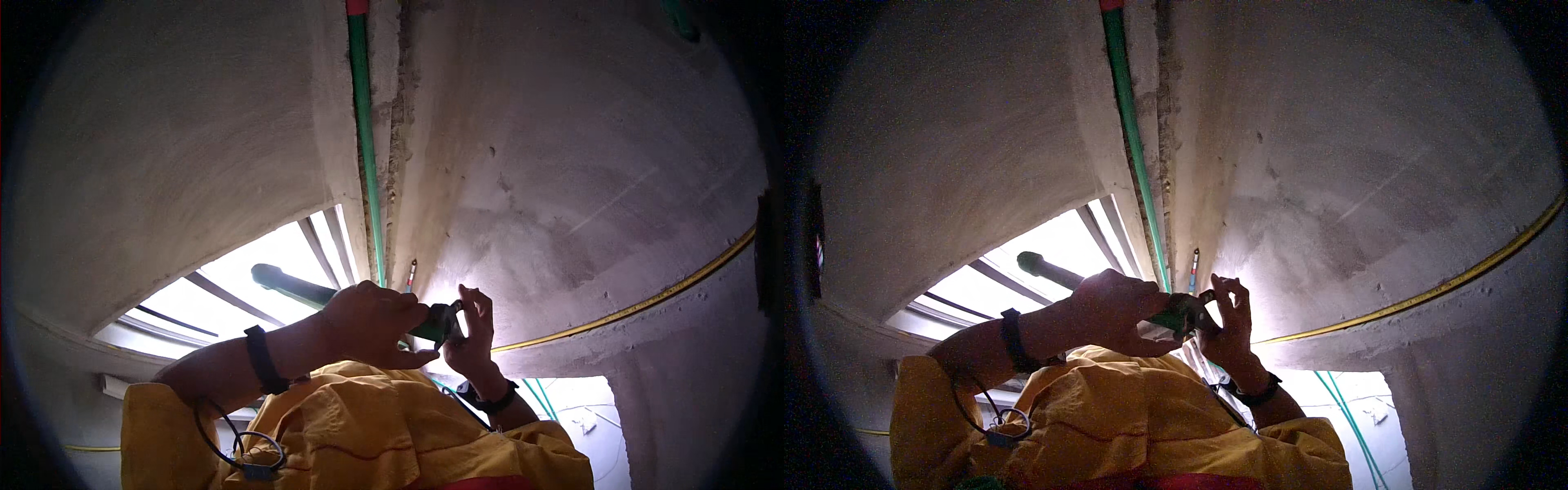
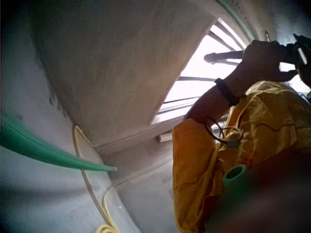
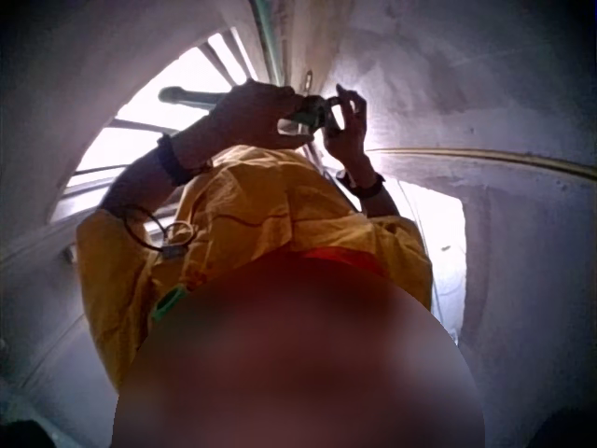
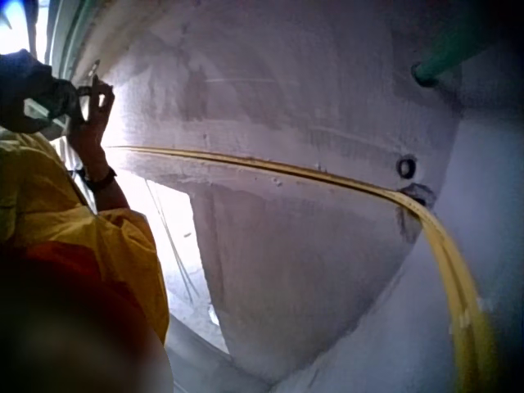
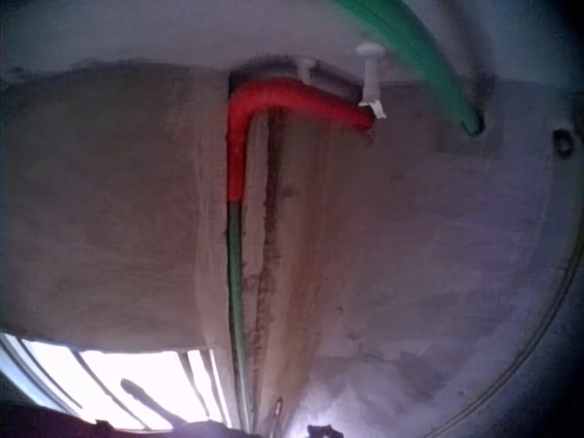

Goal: Welds green PPR pipes on a ceiling using a socket fusion welder.

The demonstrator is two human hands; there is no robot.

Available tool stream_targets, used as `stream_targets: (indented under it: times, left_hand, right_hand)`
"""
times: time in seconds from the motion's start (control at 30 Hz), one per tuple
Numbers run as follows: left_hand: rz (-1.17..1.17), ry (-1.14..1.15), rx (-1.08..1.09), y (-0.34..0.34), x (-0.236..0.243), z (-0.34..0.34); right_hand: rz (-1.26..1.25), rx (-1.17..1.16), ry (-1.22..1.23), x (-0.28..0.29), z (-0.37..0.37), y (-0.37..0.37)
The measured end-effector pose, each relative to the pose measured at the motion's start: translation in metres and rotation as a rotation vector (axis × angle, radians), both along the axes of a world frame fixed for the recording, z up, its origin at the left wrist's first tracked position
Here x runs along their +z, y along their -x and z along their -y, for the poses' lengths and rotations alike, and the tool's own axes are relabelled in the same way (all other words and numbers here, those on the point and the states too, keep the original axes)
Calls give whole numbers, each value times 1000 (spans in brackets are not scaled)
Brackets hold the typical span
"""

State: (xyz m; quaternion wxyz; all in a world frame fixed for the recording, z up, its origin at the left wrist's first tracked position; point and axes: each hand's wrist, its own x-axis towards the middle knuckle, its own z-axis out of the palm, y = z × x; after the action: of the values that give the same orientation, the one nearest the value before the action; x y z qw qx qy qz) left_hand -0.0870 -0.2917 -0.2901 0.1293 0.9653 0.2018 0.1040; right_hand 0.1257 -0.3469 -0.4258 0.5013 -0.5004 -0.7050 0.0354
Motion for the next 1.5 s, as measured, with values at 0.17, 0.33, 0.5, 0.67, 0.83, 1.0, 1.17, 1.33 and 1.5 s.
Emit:
stream_targets:
  times: [0.17,0.33,0.5,0.67,0.83,1.0,1.17,1.33,1.5]
  left_hand:
    - [102,-61,50,-3,-6,4]
    - [208,-92,63,-3,-21,-2]
    - [78,41,170,-7,-38,-4]
    - [15,130,231,-13,-56,-7]
    - [-13,143,267,-9,-78,-12]
    - [-10,248,285,-9,-91,-12]
    - [-74,285,305,-8,-110,-15]
    - [46,277,259,-9,-111,-18]
    - [-19,186,287,-5,-82,-18]
  right_hand:
    - [-16,-94,-33,2,1,13]
    - [-1,-4,-63,-14,7,17]
    - [16,35,109,-22,17,18]
    - [-6,13,152,-36,25,20]
    - [-205,59,692,-45,33,14]
    - [-1002,241,1154,-79,42,-20]
    - [-425,273,1122,-55,52,6]
    - [-90,207,668,-41,44,25]
    - [65,253,551,-20,28,24]
